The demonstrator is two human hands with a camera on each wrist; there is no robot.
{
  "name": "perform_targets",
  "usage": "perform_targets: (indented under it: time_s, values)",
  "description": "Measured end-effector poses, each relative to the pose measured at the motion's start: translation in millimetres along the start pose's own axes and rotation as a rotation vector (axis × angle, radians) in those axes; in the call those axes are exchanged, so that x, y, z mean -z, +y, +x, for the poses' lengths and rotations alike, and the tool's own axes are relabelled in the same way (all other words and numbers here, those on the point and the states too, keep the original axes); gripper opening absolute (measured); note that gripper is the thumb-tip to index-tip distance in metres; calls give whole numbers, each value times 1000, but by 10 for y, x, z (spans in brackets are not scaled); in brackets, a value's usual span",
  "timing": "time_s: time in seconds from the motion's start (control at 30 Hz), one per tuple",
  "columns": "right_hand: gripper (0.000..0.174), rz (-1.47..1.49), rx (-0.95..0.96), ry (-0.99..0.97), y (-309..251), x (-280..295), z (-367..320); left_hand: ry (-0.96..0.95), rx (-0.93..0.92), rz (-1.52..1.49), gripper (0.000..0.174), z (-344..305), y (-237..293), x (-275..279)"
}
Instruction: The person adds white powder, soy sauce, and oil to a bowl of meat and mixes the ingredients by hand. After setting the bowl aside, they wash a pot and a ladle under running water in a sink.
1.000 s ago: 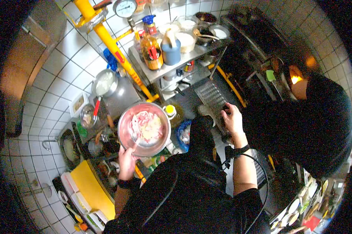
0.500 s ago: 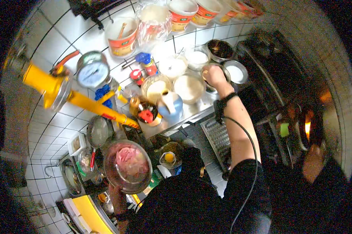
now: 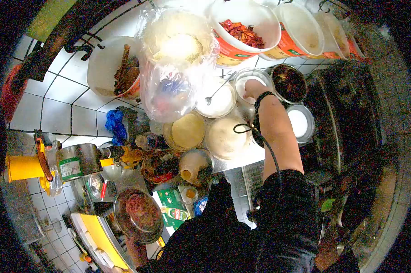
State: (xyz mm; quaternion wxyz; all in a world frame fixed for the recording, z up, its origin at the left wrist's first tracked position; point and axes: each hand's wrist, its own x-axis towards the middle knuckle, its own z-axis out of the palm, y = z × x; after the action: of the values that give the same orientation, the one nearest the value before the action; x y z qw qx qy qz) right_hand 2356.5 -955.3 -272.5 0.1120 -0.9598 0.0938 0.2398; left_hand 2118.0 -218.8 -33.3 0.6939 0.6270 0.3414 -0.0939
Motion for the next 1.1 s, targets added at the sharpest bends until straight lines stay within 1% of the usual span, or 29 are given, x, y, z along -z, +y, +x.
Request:
perform_targets:
  time_s: [0.03,0.07,0.17,0.2,0.27,0.3,0.37,0.43,0.47,0.5,0.53,0.57,0.63,0.7,0.77,0.83,0.9,0.97,1.0,1.03,1.1]
  values:
    - [37,-22,-33,-59,5,-18,44,10,-20,-17,59,-20,11,-73]
    - [32,-32,-10,-13,42,-118,97,17,-15,-18,59,-28,14,-114]
    - [28,-9,-35,-25,222,-310,308,13,-40,33,59,7,-15,-141]
    - [28,-10,-33,-26,176,-206,232,14,-26,25,59,33,-35,-101]
    - [19,170,-147,56,29,152,-84,14,-8,16,60,54,-68,-34]
    - [19,167,-149,56,36,203,-174,-2,-30,11,59,63,-80,-19]
    - [17,866,-240,141,107,291,-337,-21,-53,-3,58,78,-65,-38]
    - [17,860,-221,153,32,490,-609,-69,-95,32,52,72,11,-158]
    - [17,1054,-177,176,-38,541,-733,-93,-109,132,49,103,12,-111]
    - [17,1252,-132,184,-163,561,-865,-126,-116,162,47,167,-25,-14]
    - [17,1264,-89,192,-348,680,-1062,-159,-124,193,45,227,-61,86]
    - [18,1278,-44,197,-613,844,-1328,-208,-133,149,43,319,-149,205]
    - [20,1207,-53,172,-1235,1118,-1817,-209,-58,148,40,497,-312,459]
    - [18,1093,67,131,-1948,1299,-2361,-228,-50,104,44,426,-216,302]
    - [17,1134,239,39,-2616,1217,-2798,-280,-66,103,43,509,-286,336]
    - [13,1030,388,47,-3570,1090,-3225,-278,-10,184,43,580,-286,447]
    - [17,591,931,304,-4114,546,-3148,-305,-25,186,44,595,-296,428]
    - [18,253,1012,273,-4609,274,-3175,-318,-43,79,41,662,-404,445]
    - [18,242,1019,274,-4703,159,-3155,-341,-55,128,41,659,-386,456]
    - [18,204,990,304,-4799,70,-3123,-341,-64,115,41,689,-414,534]
    - [17,156,968,336,-4927,77,-3157,-384,-19,131,42,736,-427,598]
